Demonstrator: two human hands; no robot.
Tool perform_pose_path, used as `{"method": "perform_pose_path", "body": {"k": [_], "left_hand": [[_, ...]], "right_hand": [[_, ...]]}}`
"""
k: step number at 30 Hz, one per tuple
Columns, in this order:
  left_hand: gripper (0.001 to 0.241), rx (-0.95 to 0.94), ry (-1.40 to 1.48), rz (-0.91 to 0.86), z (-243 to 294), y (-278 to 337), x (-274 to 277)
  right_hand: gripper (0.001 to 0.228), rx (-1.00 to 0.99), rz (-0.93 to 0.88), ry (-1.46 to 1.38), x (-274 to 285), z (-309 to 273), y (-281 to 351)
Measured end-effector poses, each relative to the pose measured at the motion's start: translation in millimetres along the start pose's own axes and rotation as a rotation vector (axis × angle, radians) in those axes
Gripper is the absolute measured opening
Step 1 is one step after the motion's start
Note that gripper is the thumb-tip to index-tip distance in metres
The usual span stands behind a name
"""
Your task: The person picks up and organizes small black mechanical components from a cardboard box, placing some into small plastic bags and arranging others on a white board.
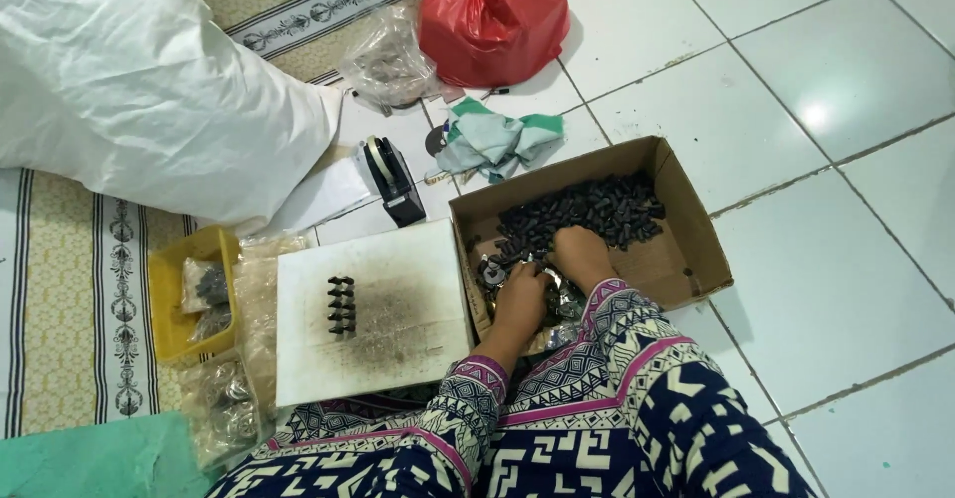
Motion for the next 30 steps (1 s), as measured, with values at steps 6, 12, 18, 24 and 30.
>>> {"method": "perform_pose_path", "body": {"k": [6, 12, 18, 24, 30], "left_hand": [[0.025, 0.083, 0.083, 0.015, -11, -2, -7], [0.046, 0.117, 0.133, 0.136, 8, 14, 39], [0.027, 0.018, 0.04, 0.265, 7, 30, 62], [0.012, -0.046, 0.167, 0.431, 6, 82, 124], [0.01, 0.044, 0.288, 0.418, 0, 137, 169]], "right_hand": [[0.019, -0.071, 0.035, 0.013, -12, -3, -17], [0.016, -0.042, 0.032, -0.165, 19, -22, 24], [0.025, 0.128, -0.058, -0.087, 50, -78, 84], [0.022, 0.169, 0.001, -0.561, 45, -77, 95], [0.022, 0.257, -0.006, -0.814, 20, -104, 92]]}}
Point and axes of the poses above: each hand's wrist, its own y-axis away from the middle knuckle, its own x-axis out of the back of the hand, z = x × y, the point moved 7 cm from there along -y, towards the middle knuckle, and after that the axes turned 15 degrees about -z, right-handed, at the moved point
